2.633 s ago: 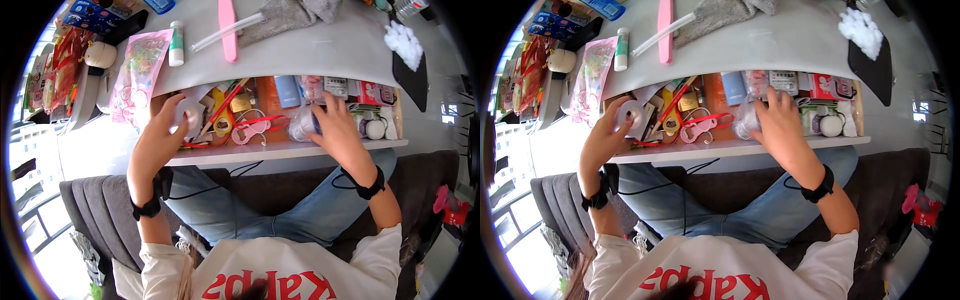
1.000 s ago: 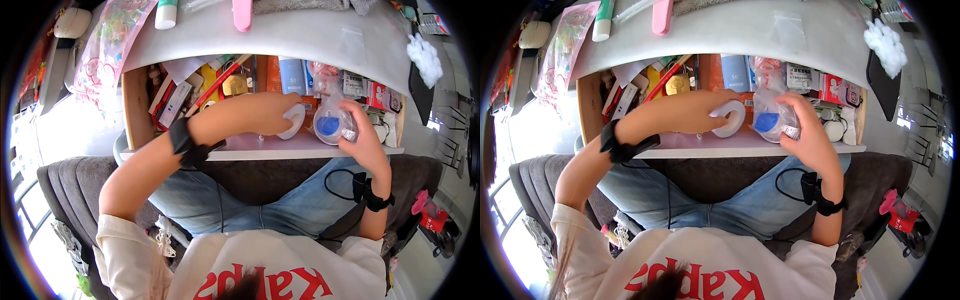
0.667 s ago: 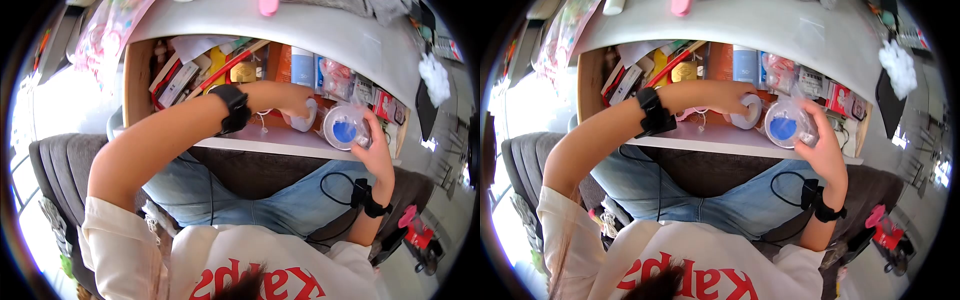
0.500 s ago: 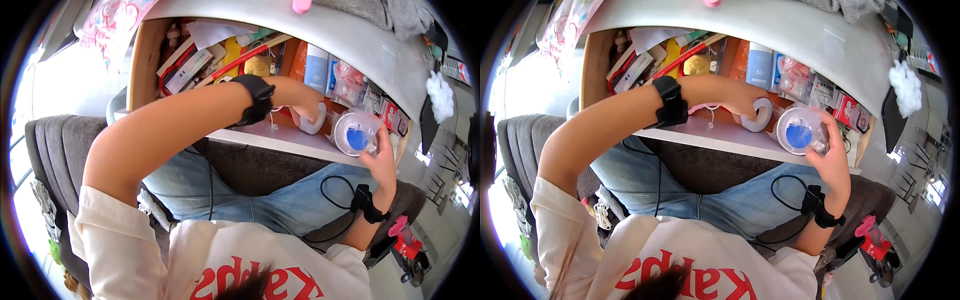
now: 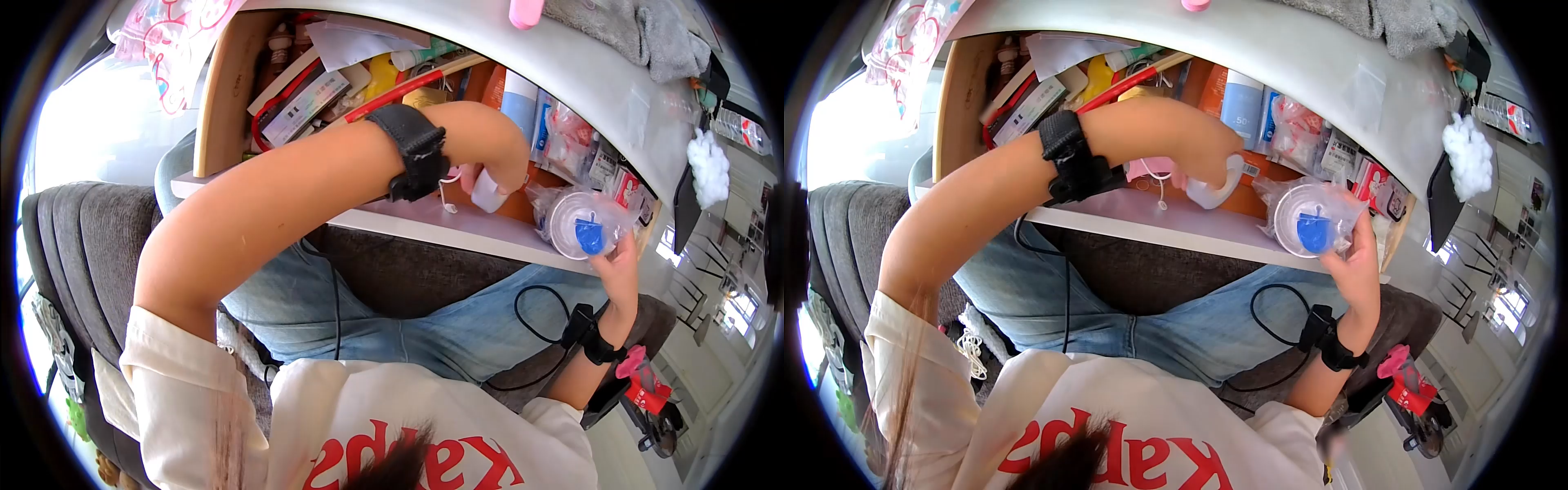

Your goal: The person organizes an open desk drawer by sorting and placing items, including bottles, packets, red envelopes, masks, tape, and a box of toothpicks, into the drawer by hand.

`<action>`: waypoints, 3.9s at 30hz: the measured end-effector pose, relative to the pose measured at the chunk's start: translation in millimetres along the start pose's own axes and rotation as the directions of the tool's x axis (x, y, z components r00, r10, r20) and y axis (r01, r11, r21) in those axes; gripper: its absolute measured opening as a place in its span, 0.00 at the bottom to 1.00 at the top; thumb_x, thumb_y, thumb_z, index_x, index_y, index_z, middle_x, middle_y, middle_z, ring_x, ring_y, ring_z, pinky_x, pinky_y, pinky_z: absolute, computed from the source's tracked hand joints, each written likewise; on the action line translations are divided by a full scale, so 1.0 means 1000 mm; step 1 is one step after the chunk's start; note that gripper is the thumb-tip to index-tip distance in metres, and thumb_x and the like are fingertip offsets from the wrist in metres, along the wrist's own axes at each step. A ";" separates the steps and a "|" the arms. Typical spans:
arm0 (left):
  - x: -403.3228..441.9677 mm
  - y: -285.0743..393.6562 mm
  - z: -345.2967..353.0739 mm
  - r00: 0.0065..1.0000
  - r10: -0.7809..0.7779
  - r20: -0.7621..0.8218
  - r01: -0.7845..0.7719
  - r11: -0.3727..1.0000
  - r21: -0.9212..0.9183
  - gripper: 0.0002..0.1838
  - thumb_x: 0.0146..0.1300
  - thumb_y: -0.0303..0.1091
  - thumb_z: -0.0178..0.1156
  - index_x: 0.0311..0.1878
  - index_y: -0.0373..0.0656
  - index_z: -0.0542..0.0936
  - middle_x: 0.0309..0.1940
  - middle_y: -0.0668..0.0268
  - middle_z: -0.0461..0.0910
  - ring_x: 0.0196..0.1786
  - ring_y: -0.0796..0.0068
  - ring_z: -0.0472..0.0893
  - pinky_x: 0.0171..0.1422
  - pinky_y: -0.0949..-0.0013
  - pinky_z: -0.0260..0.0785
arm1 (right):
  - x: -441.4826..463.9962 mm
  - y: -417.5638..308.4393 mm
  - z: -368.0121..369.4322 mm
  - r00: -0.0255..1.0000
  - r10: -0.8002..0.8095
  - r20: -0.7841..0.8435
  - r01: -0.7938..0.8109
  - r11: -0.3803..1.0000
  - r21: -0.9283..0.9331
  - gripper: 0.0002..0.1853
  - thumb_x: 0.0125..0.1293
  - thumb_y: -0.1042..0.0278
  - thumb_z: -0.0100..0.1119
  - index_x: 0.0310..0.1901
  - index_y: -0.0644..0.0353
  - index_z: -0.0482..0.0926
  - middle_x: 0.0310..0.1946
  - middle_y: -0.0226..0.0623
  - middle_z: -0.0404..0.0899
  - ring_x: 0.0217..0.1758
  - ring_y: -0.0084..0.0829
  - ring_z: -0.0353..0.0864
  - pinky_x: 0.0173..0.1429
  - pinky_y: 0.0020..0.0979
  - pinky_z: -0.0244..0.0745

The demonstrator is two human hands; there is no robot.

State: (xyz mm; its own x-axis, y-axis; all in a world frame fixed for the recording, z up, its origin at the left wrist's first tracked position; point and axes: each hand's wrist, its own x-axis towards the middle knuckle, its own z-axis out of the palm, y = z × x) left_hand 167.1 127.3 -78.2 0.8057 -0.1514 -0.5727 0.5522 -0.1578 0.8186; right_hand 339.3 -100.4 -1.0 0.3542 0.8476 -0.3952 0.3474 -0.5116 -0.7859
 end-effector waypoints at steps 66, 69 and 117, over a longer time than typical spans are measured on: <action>-0.051 0.072 0.042 0.945 0.196 -0.261 0.060 0.683 0.728 0.21 0.62 0.45 0.54 0.44 0.33 0.73 0.38 0.50 0.78 0.42 0.54 0.78 0.46 0.62 0.69 | -0.045 0.006 0.055 0.850 -0.422 -0.315 0.149 0.766 -0.625 0.24 0.63 0.57 0.52 0.55 0.64 0.69 0.65 0.44 0.58 0.70 0.45 0.51 0.69 0.49 0.47; -0.079 0.056 0.027 0.894 0.271 -0.356 0.018 0.774 0.633 0.21 0.63 0.44 0.52 0.51 0.36 0.72 0.42 0.50 0.76 0.43 0.57 0.77 0.48 0.63 0.68 | -0.044 -0.017 0.060 0.817 -0.506 -0.276 0.245 0.739 -0.628 0.24 0.62 0.57 0.52 0.55 0.64 0.70 0.64 0.44 0.59 0.70 0.44 0.51 0.70 0.49 0.47; -0.176 -0.054 0.042 0.446 0.114 -0.888 -0.681 0.687 -0.253 0.18 0.65 0.24 0.49 0.58 0.30 0.64 0.47 0.58 0.75 0.50 0.77 0.74 0.52 0.75 0.66 | 0.069 -0.131 0.175 0.949 -0.296 0.113 0.232 0.893 0.386 0.14 0.66 0.70 0.52 0.50 0.70 0.70 0.34 0.32 0.79 0.34 0.17 0.74 0.39 0.22 0.71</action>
State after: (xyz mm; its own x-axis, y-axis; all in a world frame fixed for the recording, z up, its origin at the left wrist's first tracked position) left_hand -13.4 121.8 -23.2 0.6122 0.7810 -0.1232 -0.1144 0.2417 0.9636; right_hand 165.9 50.1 -8.4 0.1352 0.9712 -0.1963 0.0567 -0.2054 -0.9770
